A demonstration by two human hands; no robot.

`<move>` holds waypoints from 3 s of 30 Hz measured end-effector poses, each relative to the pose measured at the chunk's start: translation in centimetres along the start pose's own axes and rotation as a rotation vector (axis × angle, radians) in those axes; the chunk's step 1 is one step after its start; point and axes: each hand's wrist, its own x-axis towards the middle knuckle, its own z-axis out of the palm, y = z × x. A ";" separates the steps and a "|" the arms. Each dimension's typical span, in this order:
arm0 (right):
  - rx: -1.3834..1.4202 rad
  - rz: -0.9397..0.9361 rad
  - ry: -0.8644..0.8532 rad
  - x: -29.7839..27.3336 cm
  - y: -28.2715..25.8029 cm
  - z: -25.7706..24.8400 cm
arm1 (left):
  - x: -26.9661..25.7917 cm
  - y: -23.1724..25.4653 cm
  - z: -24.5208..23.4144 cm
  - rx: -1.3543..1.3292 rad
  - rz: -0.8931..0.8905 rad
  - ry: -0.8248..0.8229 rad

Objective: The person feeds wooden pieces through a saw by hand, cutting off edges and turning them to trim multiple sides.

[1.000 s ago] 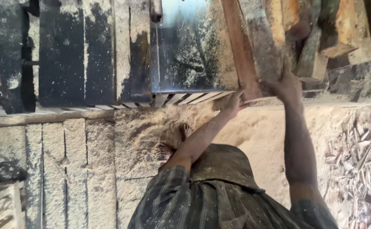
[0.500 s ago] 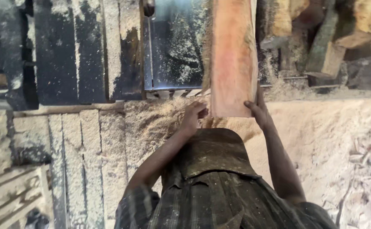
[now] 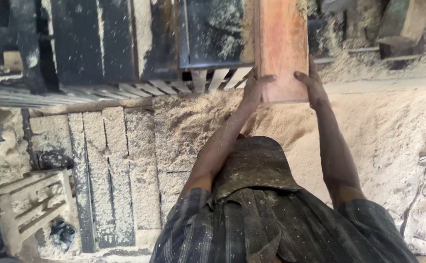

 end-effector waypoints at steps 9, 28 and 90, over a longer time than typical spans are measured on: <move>0.055 -0.127 0.077 -14.3 10.7 12.4 | -12.9 -5.1 -13.0 0.028 -0.102 0.074; -0.096 0.303 -0.222 -33.4 16.8 16.0 | -38.4 -13.9 -19.0 0.188 -0.068 -0.036; -0.912 -0.525 -0.523 6.2 0.2 15.4 | -7.0 12.1 -26.6 1.462 0.779 0.055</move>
